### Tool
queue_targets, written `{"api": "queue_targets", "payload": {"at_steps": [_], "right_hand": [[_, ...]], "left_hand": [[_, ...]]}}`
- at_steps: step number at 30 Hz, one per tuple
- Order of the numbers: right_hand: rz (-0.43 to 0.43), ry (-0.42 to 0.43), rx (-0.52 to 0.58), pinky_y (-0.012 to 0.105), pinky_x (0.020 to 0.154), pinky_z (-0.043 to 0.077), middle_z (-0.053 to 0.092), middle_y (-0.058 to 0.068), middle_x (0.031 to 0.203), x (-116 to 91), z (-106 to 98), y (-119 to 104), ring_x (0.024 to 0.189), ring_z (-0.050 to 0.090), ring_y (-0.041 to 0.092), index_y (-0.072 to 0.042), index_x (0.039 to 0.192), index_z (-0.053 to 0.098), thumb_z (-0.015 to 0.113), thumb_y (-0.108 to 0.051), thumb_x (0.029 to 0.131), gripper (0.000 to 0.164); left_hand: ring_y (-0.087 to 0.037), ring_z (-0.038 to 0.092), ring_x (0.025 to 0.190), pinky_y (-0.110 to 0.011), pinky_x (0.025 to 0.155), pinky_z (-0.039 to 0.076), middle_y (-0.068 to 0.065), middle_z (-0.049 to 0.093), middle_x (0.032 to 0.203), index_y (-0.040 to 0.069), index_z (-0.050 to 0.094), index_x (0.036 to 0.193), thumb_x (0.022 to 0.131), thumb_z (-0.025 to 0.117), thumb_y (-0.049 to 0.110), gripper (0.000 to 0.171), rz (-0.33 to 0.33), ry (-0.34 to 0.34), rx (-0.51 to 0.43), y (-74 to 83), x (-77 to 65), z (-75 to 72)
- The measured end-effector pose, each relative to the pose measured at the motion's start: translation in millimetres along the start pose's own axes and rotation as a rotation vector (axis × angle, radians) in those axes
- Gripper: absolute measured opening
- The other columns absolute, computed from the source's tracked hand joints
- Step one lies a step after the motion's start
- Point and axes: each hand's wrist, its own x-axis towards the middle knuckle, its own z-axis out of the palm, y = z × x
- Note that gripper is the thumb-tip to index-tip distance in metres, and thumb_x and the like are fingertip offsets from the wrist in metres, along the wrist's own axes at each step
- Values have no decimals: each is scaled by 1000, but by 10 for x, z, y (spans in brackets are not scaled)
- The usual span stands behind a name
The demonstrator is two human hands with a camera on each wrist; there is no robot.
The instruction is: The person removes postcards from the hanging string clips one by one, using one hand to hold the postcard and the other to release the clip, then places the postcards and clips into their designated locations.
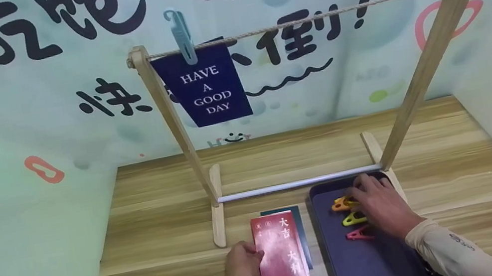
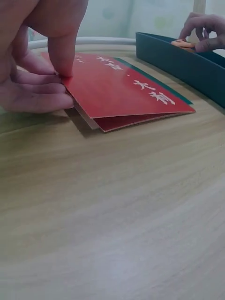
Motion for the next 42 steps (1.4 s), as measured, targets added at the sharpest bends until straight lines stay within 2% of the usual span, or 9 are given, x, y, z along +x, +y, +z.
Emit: {"api": "queue_targets", "payload": {"at_steps": [4,9,17,27,35,42], "right_hand": [[6,-9,-26,35,62,31,51,9,92,-36,24,26,80,51,25,-12,93,64,78,-21,70,28],[32,-30,-41,35,62,33,52,9,92,-73,33,26,82,52,24,-12,93,64,76,-21,73,26],[34,-28,-18,36,63,33,54,8,93,-88,49,14,84,54,23,-11,93,64,76,-25,73,27],[31,-6,-7,38,65,34,54,8,97,-104,63,13,85,55,26,-12,98,65,78,-26,71,33],[27,18,33,37,68,35,55,9,99,-128,23,23,89,56,24,-11,99,63,79,-28,69,38],[65,0,69,37,70,34,54,9,102,-133,-36,13,90,56,24,-10,103,63,79,-30,69,42]], "left_hand": [[-14,55,65,-26,58,46,-4,61,71,3,60,81,78,70,11,13,-41,41,44,26,-2,58],[-14,53,63,-26,55,44,-4,57,69,2,57,79,77,72,13,18,-52,80,73,80,-24,96],[-14,49,63,-24,52,41,-5,51,70,5,49,79,84,64,11,17,-132,16,-10,67,-11,97],[-13,52,66,-24,55,44,-3,54,73,6,52,82,84,65,18,18,-106,-40,-15,53,-5,74],[-13,53,67,-24,58,45,-3,57,75,6,54,85,81,67,19,19,-103,-28,9,55,-22,54],[-12,55,66,-24,59,47,-4,57,76,4,54,87,82,67,17,19,-83,-41,-19,68,-44,45]]}}
